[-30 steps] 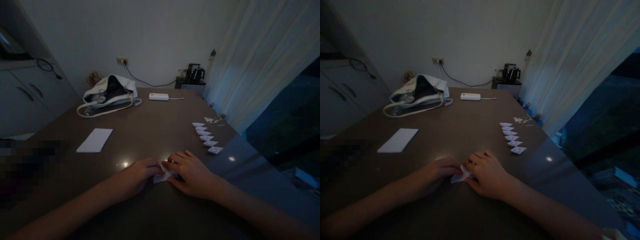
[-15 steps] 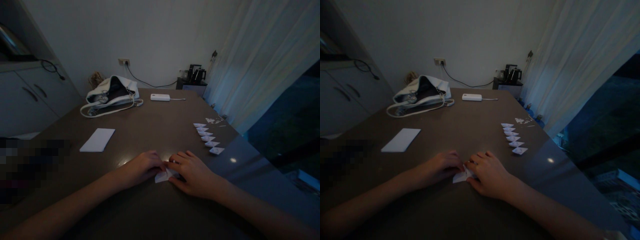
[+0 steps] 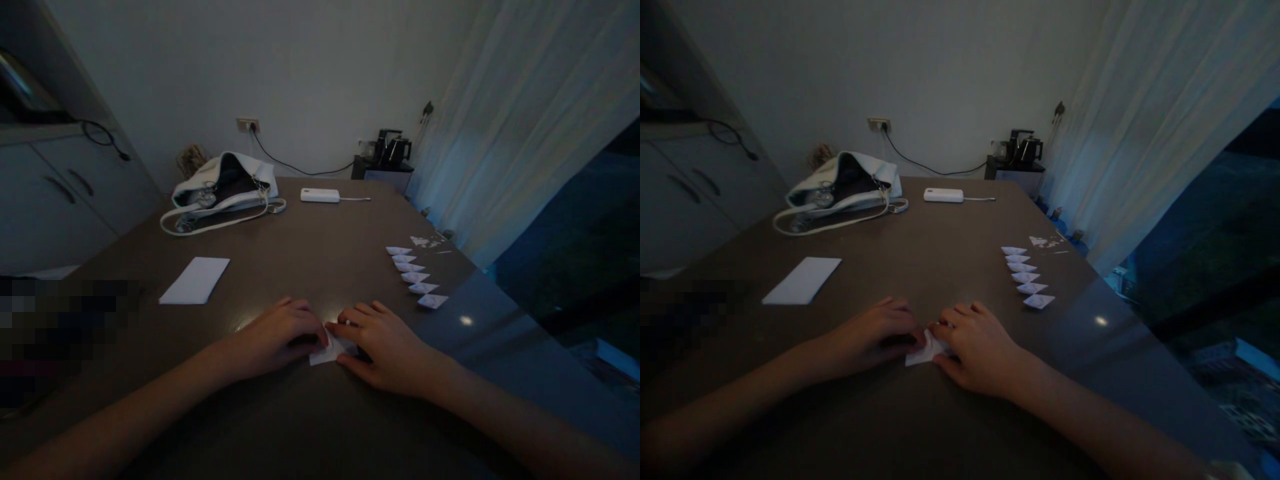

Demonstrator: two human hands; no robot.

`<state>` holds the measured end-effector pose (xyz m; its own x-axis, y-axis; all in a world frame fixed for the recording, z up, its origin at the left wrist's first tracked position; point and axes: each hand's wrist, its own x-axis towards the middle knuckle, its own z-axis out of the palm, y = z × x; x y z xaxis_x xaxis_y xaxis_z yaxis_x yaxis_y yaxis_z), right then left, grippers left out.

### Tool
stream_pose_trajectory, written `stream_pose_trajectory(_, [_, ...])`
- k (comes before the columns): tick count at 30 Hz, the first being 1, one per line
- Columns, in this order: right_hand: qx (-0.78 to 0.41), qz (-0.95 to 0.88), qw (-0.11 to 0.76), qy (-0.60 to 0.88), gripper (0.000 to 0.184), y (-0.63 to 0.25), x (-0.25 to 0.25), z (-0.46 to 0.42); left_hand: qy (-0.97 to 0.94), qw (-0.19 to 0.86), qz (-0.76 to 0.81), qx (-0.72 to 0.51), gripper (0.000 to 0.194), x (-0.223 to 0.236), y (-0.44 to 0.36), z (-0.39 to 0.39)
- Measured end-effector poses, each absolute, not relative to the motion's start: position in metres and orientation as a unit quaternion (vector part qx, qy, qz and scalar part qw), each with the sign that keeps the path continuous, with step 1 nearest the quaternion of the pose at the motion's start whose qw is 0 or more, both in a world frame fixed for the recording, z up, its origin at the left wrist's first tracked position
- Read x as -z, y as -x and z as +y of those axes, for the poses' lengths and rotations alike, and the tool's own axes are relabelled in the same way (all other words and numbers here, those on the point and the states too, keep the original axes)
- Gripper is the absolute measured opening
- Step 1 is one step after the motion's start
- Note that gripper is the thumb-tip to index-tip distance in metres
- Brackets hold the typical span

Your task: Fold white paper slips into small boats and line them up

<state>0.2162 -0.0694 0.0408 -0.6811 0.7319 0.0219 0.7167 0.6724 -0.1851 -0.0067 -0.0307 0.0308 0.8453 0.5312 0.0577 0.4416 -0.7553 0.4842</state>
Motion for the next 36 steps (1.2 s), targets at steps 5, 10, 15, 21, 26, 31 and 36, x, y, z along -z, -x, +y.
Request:
stream_pose_trajectory(5, [-0.079,-0.914,0.049,0.394,0.038,-0.216,-0.040,-0.070,-0.928,0.240,0.268,-0.095,0.018,-0.032,0.006,-0.031])
stream_pose_trajectory(10, [-0.077,-0.916,0.054,0.390,0.030,-0.217,-0.039,-0.070,-0.923,0.255,0.271,-0.100,0.021,-0.032,0.007,-0.029])
stream_pose_trajectory(15, [-0.070,-0.903,0.084,0.415,0.025,-0.212,-0.030,-0.065,-0.922,0.263,0.267,-0.101,0.019,-0.030,0.008,-0.029])
stream_pose_trajectory(21, [-0.062,-0.881,0.115,0.455,0.014,-0.202,-0.024,-0.063,-0.921,0.268,0.264,-0.103,0.018,-0.027,0.009,-0.028])
stream_pose_trajectory(26, [-0.057,-0.878,0.105,0.463,0.016,-0.202,-0.028,-0.066,-0.922,0.271,0.258,-0.103,0.020,-0.026,0.010,-0.029])
stream_pose_trajectory(31, [-0.070,-0.875,0.105,0.467,0.016,-0.204,-0.028,-0.065,-0.905,0.315,0.242,-0.150,0.014,-0.020,0.009,-0.026])
stream_pose_trajectory(36, [-0.072,-0.861,0.115,0.490,0.020,-0.203,-0.027,-0.066,-0.904,0.243,0.290,-0.201,0.009,-0.007,-0.004,-0.025])
